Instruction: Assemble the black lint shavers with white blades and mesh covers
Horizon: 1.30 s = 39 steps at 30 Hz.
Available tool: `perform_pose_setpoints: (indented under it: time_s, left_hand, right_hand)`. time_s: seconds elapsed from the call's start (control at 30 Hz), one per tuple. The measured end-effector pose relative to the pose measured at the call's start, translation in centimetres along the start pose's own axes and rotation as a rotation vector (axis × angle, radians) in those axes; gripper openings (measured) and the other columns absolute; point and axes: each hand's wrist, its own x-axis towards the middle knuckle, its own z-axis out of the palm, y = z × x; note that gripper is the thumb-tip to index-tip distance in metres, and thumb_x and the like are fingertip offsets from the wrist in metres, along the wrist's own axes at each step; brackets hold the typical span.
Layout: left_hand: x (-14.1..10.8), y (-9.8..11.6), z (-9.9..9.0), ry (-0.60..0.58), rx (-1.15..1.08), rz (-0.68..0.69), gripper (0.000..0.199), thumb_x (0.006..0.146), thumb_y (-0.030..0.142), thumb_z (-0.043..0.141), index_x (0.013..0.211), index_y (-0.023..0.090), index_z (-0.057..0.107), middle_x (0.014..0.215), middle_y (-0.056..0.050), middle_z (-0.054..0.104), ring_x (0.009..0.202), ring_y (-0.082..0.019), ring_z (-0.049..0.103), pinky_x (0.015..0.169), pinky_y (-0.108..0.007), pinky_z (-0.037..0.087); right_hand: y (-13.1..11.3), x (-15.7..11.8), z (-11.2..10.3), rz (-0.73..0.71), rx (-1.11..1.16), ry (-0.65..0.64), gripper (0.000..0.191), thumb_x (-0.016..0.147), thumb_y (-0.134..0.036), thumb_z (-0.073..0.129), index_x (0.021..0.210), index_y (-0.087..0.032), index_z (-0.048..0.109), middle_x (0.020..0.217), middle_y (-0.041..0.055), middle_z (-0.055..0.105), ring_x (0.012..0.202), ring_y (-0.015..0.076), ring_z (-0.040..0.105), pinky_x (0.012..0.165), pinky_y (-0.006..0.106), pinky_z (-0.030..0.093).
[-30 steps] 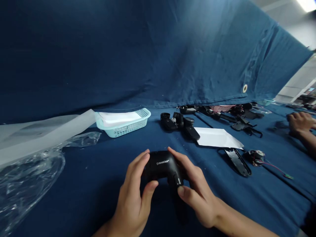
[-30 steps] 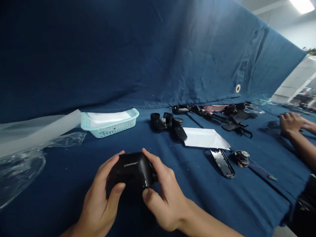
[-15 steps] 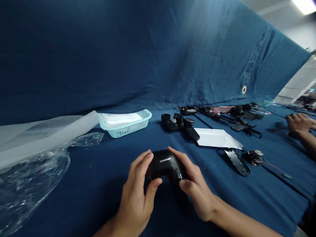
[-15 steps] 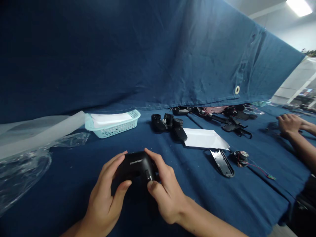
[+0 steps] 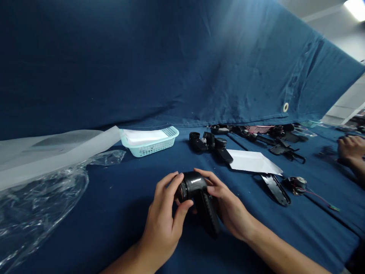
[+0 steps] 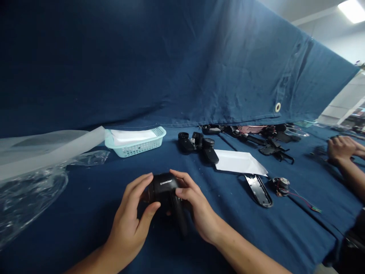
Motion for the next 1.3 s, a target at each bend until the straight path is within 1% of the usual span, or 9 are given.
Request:
perform_pose_setpoints:
  time_s: [0.2,0.33,0.5,0.63,0.87,1.03,1.1,1.2,1.3]
  left_hand:
    - [0.0,-0.2,-0.1,0.007,0.023,0.048,0.047,0.096,0.026,0.052,0.141,0.025,0.039,0.135,-0.011,0.047,0.124,-0.023,0.05,0.096,-0.038,0.053]
    - [0.0,-0.4,0.1,-0.025,0.018,0.003,0.046,0.096,0.027,0.052,0.14,0.027,0.039,0.136,-0.011,0.047,0.122,-0.024,0.052,0.093,-0.04,0.055]
    - [0.1,-0.5,0.2,-0.069,-0.029,-0.077,0.042,0.097,0.029,0.05,0.138,0.03,0.041,0.134,-0.01,0.048,0.118,-0.023,0.054,0.094,-0.043,0.055]
    - [0.5,-0.5,0.2,-0.083,-0.034,-0.129,0.04,0.097,0.031,0.049,0.136,0.033,0.043,0.131,-0.007,0.051,0.113,-0.022,0.057,0.094,-0.043,0.055]
    - [1.2,-0.6,0.3,-0.086,-0.11,-0.267,0.038,0.098,0.035,0.046,0.136,0.03,0.046,0.129,-0.007,0.056,0.114,-0.021,0.059,0.088,-0.037,0.058]
    - [1.1,-0.7,0.3,-0.042,-0.102,-0.236,0.038,0.098,0.033,0.048,0.135,0.029,0.047,0.13,-0.006,0.056,0.12,-0.021,0.056,0.096,-0.039,0.053]
    - [1.0,-0.7,0.2,-0.029,-0.095,-0.209,0.038,0.097,0.033,0.048,0.135,0.029,0.048,0.13,-0.007,0.056,0.12,-0.022,0.056,0.094,-0.039,0.054]
    - [0.8,-0.6,0.2,-0.004,-0.119,-0.235,0.041,0.095,0.036,0.054,0.134,0.028,0.046,0.126,-0.008,0.059,0.096,-0.019,0.066,0.08,-0.036,0.058]
    - [0.5,-0.6,0.3,0.058,-0.148,-0.282,0.048,0.09,0.039,0.062,0.133,0.026,0.044,0.118,-0.008,0.062,0.073,-0.014,0.065,0.071,-0.034,0.058]
  right_hand:
    - [0.1,0.2,0.1,-0.009,0.009,0.029,0.048,0.084,-0.026,0.05,0.131,-0.028,0.055,0.111,0.0044,0.061,0.092,0.0221,0.056,0.076,0.036,0.05]
    - [0.3,0.3,0.0,0.01,-0.019,0.037,0.055,0.083,-0.029,0.049,0.138,-0.029,0.051,0.097,0.003,0.061,0.087,0.0207,0.056,0.075,0.035,0.048]
    - [0.3,0.5,-0.2,0.029,-0.047,0.06,0.059,0.081,-0.03,0.048,0.14,-0.029,0.049,0.095,0.0027,0.062,0.079,0.0188,0.056,0.073,0.036,0.049]
    - [0.5,0.7,-0.1,0.066,-0.005,0.077,0.059,0.083,-0.03,0.047,0.141,-0.029,0.046,0.101,0.0037,0.066,0.076,0.0175,0.059,0.071,0.035,0.05]
    - [1.0,0.9,0.0,0.204,0.217,0.053,0.052,0.091,-0.036,0.049,0.142,-0.028,0.042,0.103,0.0069,0.068,0.092,0.0242,0.064,0.068,0.038,0.055]
    - [0.6,1.0,-0.2,0.194,0.295,-0.04,0.059,0.081,-0.018,0.048,0.14,-0.025,0.045,0.101,0.0065,0.068,0.095,0.0261,0.063,0.069,0.041,0.056]
    - [0.6,1.0,-0.3,0.199,0.295,-0.041,0.063,0.076,-0.016,0.049,0.139,-0.026,0.046,0.103,0.0062,0.068,0.097,0.027,0.063,0.071,0.043,0.055]
    - [0.8,0.9,-0.3,0.199,0.293,-0.002,0.062,0.077,-0.018,0.048,0.138,-0.027,0.048,0.112,0.0056,0.068,0.098,0.0262,0.063,0.076,0.043,0.054]
    - [1.1,0.8,-0.3,0.167,0.279,0.044,0.057,0.08,-0.024,0.049,0.137,-0.028,0.051,0.119,0.0043,0.067,0.098,0.0238,0.062,0.083,0.041,0.051]
